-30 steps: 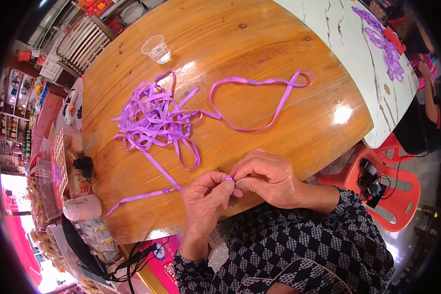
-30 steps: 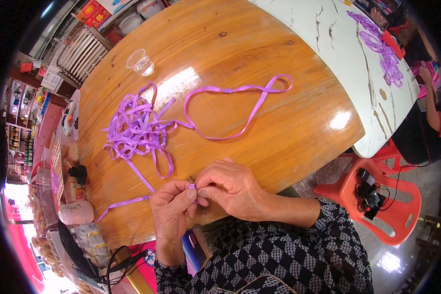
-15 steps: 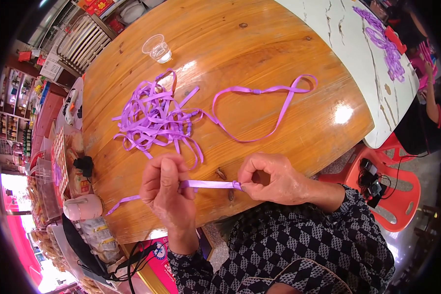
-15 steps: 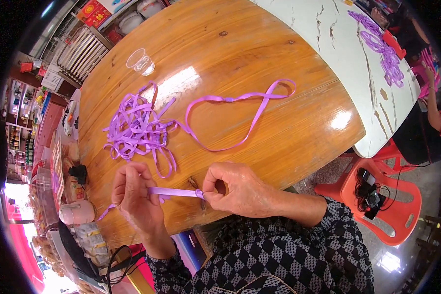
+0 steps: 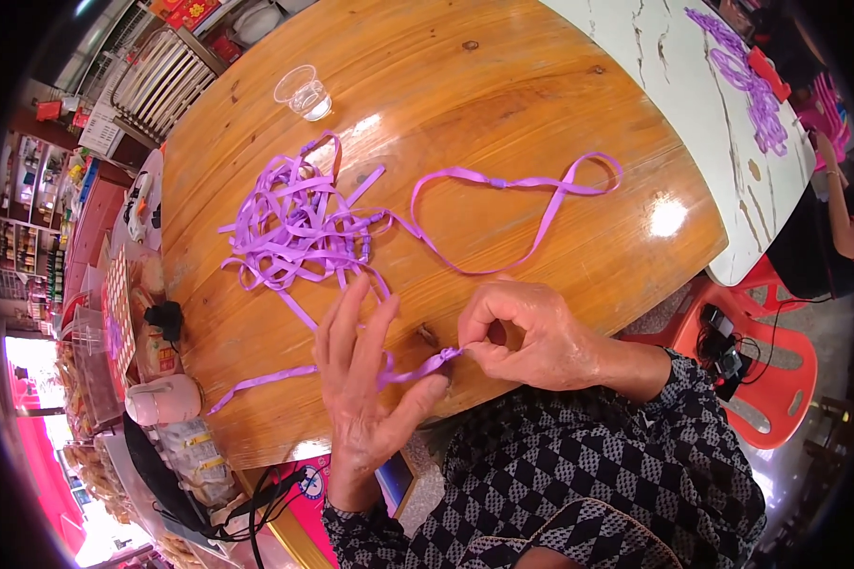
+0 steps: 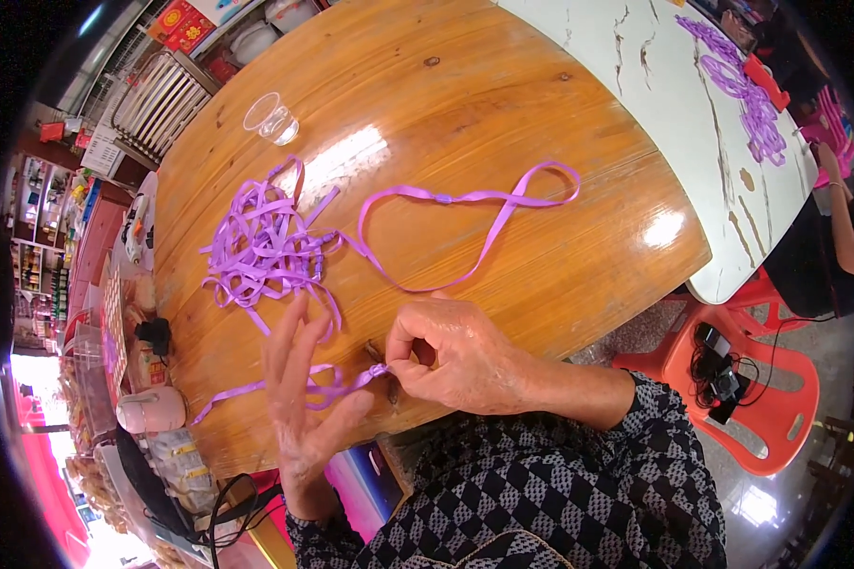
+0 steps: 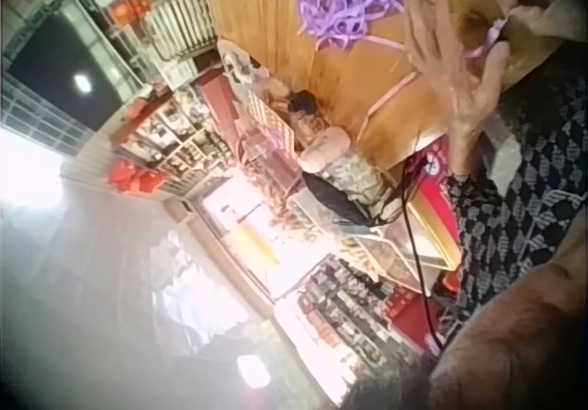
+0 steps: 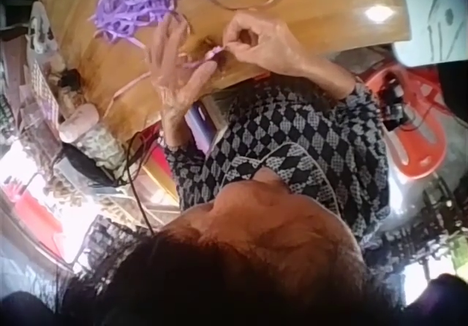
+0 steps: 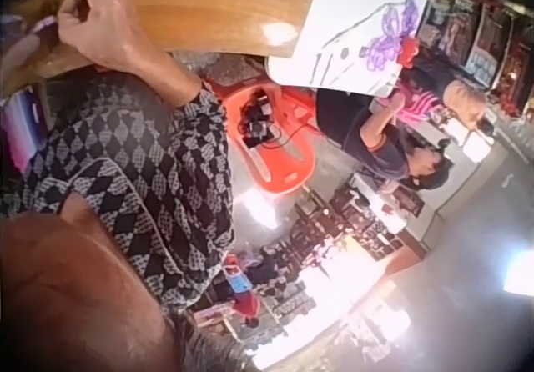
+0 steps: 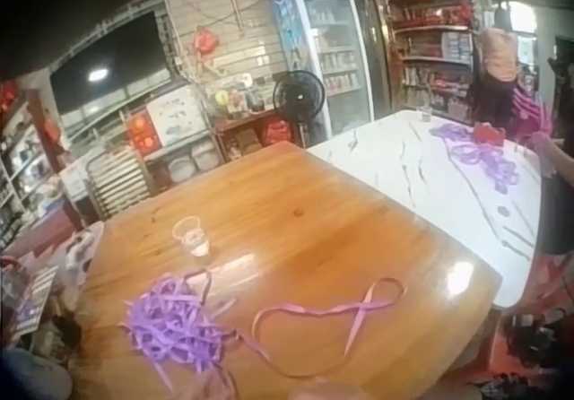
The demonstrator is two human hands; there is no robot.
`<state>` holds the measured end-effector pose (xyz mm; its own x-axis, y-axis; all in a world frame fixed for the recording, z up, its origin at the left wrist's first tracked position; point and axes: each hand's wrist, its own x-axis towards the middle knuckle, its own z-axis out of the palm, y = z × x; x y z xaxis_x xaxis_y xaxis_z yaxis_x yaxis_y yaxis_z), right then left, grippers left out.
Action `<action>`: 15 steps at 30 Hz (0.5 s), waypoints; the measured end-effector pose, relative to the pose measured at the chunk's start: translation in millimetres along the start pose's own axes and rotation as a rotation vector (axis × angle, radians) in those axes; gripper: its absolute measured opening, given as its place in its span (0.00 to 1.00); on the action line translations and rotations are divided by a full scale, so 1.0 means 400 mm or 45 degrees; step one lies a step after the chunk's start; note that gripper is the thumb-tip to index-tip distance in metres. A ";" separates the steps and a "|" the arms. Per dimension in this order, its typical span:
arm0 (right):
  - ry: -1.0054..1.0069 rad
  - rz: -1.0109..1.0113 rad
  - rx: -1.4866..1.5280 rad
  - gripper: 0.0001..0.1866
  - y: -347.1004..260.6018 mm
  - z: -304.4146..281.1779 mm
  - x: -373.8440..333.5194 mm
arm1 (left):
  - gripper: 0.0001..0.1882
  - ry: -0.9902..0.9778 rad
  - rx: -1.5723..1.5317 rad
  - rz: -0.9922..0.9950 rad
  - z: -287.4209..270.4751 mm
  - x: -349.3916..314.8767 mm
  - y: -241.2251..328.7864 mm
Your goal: The person ties a series of small knots along the length of a purple ribbon by hand. They repeatedly pull the ribbon through loops to form each knot and stretch the segment taut before moving to the next.
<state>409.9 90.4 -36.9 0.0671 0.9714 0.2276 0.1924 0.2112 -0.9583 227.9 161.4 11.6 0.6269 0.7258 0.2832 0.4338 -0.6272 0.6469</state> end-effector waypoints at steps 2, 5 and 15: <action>-0.008 -0.020 -0.005 0.06 -0.001 -0.001 0.001 | 0.24 0.049 0.018 0.081 0.001 -0.003 0.006; -0.030 0.041 0.047 0.05 -0.003 -0.002 -0.003 | 0.21 -0.110 -0.335 -0.079 0.024 -0.029 -0.004; -0.047 0.230 0.116 0.06 -0.014 -0.014 0.001 | 0.07 -0.056 -1.054 -0.630 0.071 -0.033 0.002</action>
<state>414.2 88.8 -30.5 0.0564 0.9973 0.0459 0.0910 0.0407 -0.9950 238.3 143.3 -11.9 0.5267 0.8325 -0.1717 0.0723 0.1574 0.9849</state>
